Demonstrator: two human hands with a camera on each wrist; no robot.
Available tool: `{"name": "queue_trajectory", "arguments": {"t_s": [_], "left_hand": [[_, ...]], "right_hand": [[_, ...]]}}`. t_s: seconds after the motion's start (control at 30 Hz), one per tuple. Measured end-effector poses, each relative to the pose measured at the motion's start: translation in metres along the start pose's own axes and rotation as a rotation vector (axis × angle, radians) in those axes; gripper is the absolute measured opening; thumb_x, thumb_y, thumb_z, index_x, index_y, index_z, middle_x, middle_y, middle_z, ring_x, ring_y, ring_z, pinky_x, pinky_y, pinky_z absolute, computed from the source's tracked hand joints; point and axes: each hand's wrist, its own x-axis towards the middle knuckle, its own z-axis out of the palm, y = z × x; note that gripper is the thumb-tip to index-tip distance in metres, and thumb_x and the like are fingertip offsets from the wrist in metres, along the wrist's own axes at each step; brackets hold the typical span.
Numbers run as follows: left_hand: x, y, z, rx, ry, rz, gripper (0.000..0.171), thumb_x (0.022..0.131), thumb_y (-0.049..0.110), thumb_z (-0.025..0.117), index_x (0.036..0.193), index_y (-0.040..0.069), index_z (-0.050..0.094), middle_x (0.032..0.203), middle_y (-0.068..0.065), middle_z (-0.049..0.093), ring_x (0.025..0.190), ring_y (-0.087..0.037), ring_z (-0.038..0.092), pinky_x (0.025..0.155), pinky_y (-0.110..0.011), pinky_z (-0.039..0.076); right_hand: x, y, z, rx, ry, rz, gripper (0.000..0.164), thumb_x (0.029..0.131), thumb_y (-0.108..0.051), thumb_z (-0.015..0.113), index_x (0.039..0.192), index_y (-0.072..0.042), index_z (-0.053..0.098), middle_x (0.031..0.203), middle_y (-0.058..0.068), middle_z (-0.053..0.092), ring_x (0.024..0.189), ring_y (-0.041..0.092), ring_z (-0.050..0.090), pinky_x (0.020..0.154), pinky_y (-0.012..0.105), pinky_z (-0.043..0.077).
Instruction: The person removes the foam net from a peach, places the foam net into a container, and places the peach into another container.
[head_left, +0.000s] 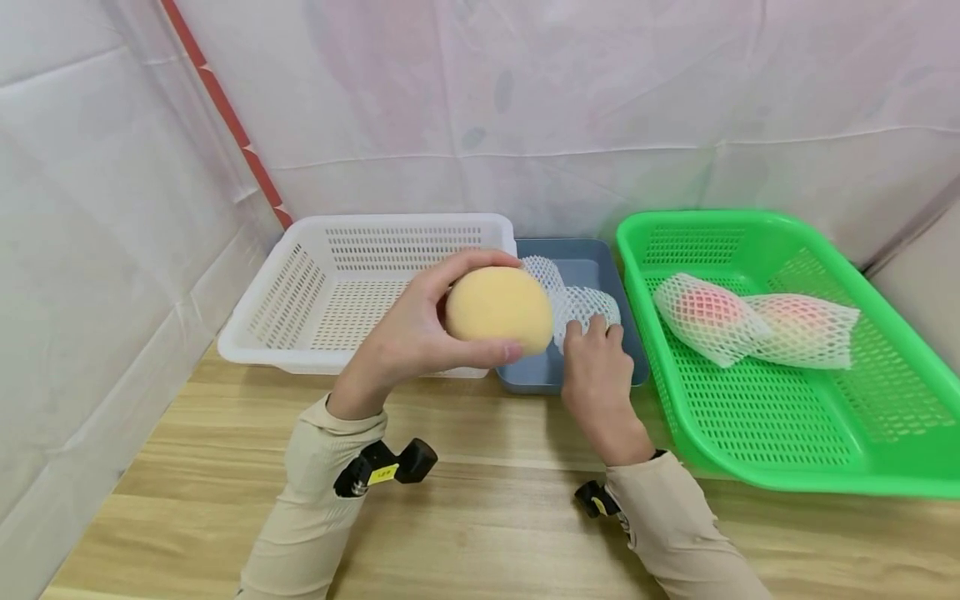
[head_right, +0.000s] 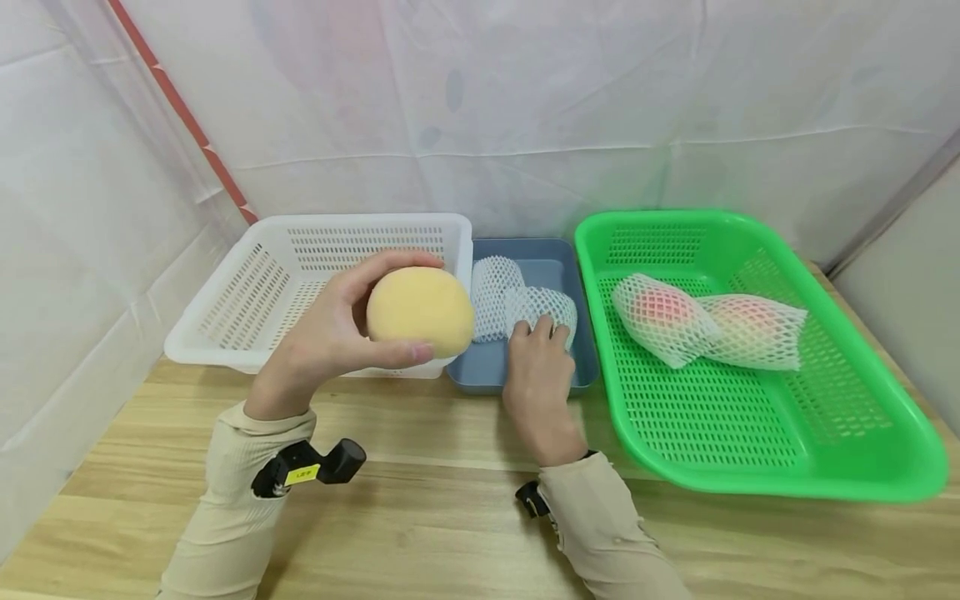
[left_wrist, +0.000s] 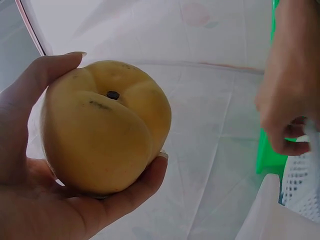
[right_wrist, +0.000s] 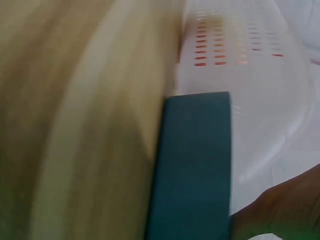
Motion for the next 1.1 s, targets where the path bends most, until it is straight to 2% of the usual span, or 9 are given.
{"name": "queue_trajectory", "arguments": {"t_s": [0.13, 0.23, 0.33, 0.5, 0.63, 0.83, 1.0, 1.1], "left_hand": [[0.0, 0.0, 0.0, 0.038, -0.019, 0.002, 0.064, 0.067, 0.011, 0.085, 0.125, 0.016, 0.059, 0.119, 0.002, 0.061, 0.103, -0.019, 0.058, 0.079, -0.04, 0.055], [0.0, 0.001, 0.0, 0.046, -0.021, -0.013, 0.064, 0.067, 0.012, 0.086, 0.126, 0.017, 0.059, 0.119, 0.003, 0.06, 0.103, -0.018, 0.058, 0.079, -0.04, 0.055], [-0.001, 0.001, -0.001, 0.045, -0.016, -0.029, 0.065, 0.067, 0.012, 0.086, 0.126, 0.018, 0.059, 0.12, 0.004, 0.06, 0.103, -0.018, 0.058, 0.079, -0.04, 0.055], [-0.001, 0.001, -0.001, 0.036, -0.016, -0.029, 0.065, 0.067, 0.012, 0.086, 0.126, 0.017, 0.059, 0.12, 0.003, 0.06, 0.103, -0.018, 0.058, 0.08, -0.04, 0.054], [-0.001, 0.001, -0.002, 0.03, -0.014, -0.033, 0.065, 0.067, 0.012, 0.086, 0.127, 0.016, 0.059, 0.12, 0.002, 0.06, 0.103, -0.019, 0.058, 0.08, -0.041, 0.054], [0.0, 0.001, -0.002, 0.047, -0.01, -0.05, 0.065, 0.067, 0.013, 0.086, 0.126, 0.019, 0.059, 0.12, 0.002, 0.06, 0.102, -0.019, 0.059, 0.079, -0.039, 0.054], [0.0, 0.0, -0.002, 0.055, -0.006, -0.052, 0.064, 0.067, 0.014, 0.086, 0.125, 0.019, 0.059, 0.12, 0.002, 0.06, 0.102, -0.019, 0.059, 0.08, -0.04, 0.054], [0.0, 0.0, -0.003, 0.056, 0.0, -0.052, 0.064, 0.067, 0.013, 0.086, 0.125, 0.018, 0.06, 0.12, 0.002, 0.06, 0.102, -0.019, 0.059, 0.08, -0.04, 0.054]], "right_hand": [[-0.001, 0.002, 0.003, -0.004, -0.072, -0.037, 0.013, 0.076, 0.01, 0.065, 0.076, 0.004, 0.053, 0.085, 0.024, 0.05, 0.085, 0.045, 0.051, 0.054, 0.053, 0.052], [-0.001, 0.001, 0.002, -0.016, -0.101, -0.055, 0.011, 0.075, 0.007, 0.067, 0.073, 0.003, 0.057, 0.079, 0.021, 0.053, 0.081, 0.043, 0.054, 0.058, 0.053, 0.051], [0.001, 0.0, -0.003, -0.029, -0.102, -0.061, 0.008, 0.076, 0.003, 0.066, 0.072, 0.002, 0.059, 0.073, 0.018, 0.055, 0.074, 0.042, 0.057, 0.056, 0.052, 0.051], [0.007, -0.002, -0.014, 0.013, -0.025, -0.035, 0.012, 0.079, 0.003, 0.057, 0.067, 0.0, 0.055, 0.067, 0.016, 0.054, 0.063, 0.04, 0.058, 0.045, 0.051, 0.048], [0.009, 0.001, -0.02, 0.081, 0.055, -0.014, 0.012, 0.079, 0.003, 0.054, 0.068, -0.002, 0.057, 0.067, 0.016, 0.057, 0.06, 0.038, 0.059, 0.044, 0.05, 0.046], [0.012, 0.005, -0.026, 0.172, 0.198, -0.027, 0.013, 0.084, -0.004, 0.055, 0.087, -0.003, 0.068, 0.075, 0.012, 0.066, 0.062, 0.033, 0.061, 0.046, 0.05, 0.046], [0.014, 0.004, -0.025, 0.175, 0.254, -0.07, 0.01, 0.086, -0.009, 0.059, 0.087, -0.004, 0.067, 0.073, 0.009, 0.067, 0.059, 0.03, 0.06, 0.042, 0.045, 0.044], [0.015, 0.002, -0.023, 0.176, 0.293, -0.087, 0.014, 0.089, -0.015, 0.059, 0.086, -0.004, 0.067, 0.07, 0.009, 0.066, 0.055, 0.029, 0.059, 0.041, 0.044, 0.043]]}}
